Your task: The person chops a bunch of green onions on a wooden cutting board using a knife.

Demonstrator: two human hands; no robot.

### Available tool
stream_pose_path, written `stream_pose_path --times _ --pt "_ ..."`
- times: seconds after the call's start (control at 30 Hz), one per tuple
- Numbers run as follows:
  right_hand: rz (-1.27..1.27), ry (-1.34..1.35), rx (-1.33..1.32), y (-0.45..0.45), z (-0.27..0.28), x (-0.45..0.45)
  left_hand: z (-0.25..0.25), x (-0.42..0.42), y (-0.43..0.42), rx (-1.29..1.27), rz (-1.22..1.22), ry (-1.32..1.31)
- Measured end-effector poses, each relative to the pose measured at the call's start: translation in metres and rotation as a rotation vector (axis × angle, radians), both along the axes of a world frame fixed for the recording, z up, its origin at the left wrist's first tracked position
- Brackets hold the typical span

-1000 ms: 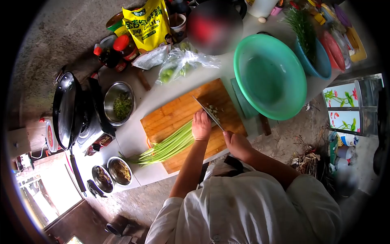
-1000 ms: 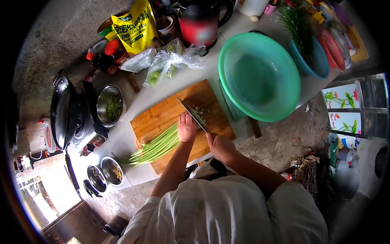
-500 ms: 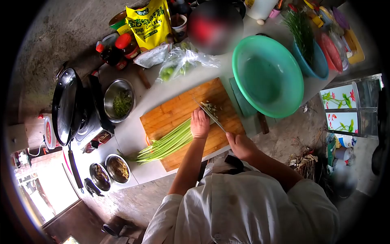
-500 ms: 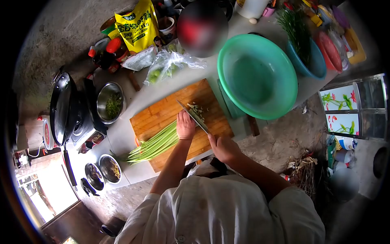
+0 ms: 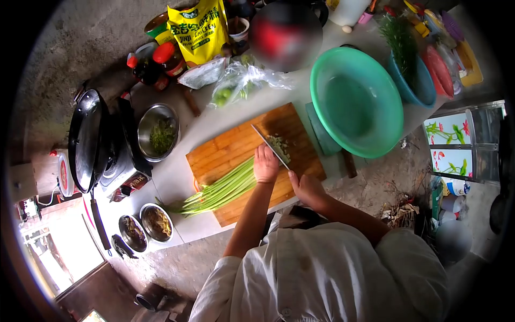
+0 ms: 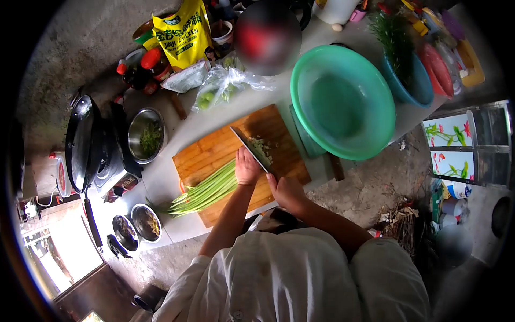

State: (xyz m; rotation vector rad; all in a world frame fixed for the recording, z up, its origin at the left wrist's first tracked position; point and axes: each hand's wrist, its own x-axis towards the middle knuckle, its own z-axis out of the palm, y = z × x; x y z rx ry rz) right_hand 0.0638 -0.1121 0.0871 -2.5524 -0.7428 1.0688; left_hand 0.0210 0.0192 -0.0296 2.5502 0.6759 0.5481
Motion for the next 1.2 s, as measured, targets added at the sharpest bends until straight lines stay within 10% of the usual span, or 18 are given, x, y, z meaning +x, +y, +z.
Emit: stream_pose_path --times 1.2 --pt "-0.043 0.003 0.068 -0.004 -0.005 -0.004 0.023 -0.023 0.005 0.001 -0.003 0.059"
